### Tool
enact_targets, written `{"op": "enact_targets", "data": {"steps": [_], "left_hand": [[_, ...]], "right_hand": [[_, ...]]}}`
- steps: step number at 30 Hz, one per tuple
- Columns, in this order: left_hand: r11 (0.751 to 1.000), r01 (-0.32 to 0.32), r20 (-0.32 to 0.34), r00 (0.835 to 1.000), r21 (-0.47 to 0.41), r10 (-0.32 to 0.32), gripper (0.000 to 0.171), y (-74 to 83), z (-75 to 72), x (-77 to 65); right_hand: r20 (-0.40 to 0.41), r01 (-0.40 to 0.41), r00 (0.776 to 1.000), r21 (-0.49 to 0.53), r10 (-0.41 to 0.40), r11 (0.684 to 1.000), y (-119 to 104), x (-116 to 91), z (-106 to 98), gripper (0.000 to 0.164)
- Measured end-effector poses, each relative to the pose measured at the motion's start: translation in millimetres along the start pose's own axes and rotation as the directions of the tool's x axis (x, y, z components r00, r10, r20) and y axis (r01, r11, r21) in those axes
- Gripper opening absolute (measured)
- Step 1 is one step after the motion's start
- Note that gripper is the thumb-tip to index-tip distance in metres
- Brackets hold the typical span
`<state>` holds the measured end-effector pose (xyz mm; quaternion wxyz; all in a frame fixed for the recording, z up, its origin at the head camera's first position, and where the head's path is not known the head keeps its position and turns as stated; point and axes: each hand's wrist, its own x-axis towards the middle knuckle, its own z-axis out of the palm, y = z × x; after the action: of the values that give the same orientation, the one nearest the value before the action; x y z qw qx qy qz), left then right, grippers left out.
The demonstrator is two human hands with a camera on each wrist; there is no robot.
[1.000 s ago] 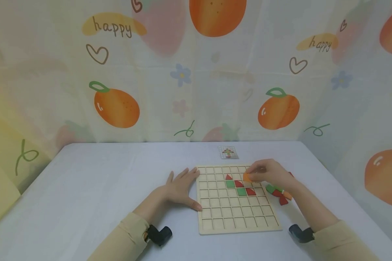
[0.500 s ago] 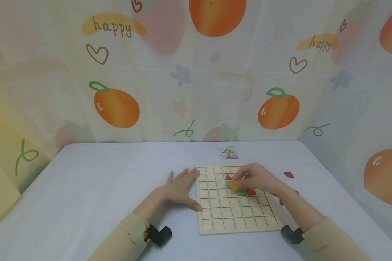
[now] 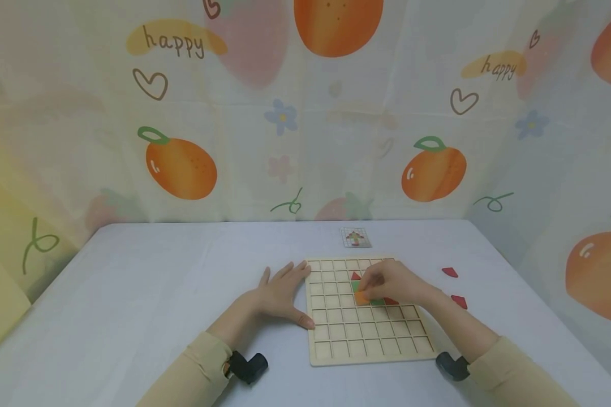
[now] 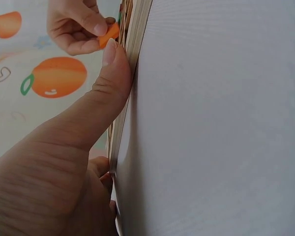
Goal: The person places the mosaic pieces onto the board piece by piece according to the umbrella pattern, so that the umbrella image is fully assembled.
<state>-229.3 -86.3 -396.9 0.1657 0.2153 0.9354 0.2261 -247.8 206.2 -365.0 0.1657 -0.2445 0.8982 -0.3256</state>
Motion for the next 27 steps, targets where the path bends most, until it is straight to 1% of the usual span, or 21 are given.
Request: {"op": "enact_targets", "data": {"steps": [5, 14, 27], "left_hand": [[1.0, 0.0, -0.001, 1.0, 0.001, 0.0, 0.121, -0.1, 0.7, 0.6], [1.0, -0.004, -0.002, 1.0, 0.001, 0.004, 0.122, 1.1, -0.4, -0.2], [1.0, -0.007, -0.006, 1.0, 0.012, 0.007, 0.121, -0.2, 0.6, 0.3]], "right_hand": [[0.001, 0.011, 1.0, -0.034, -0.011, 0.999, 1.9, 0.4, 1.3, 0.005], [-0.005, -0.003, 1.0, -0.072, 0.003, 0.997, 2.0, 0.7, 2.5, 0.005], [-0.016, -0.009, 1.0, -0.081, 0.008, 0.997, -0.2, -0.6, 3.3, 0.004]]}}
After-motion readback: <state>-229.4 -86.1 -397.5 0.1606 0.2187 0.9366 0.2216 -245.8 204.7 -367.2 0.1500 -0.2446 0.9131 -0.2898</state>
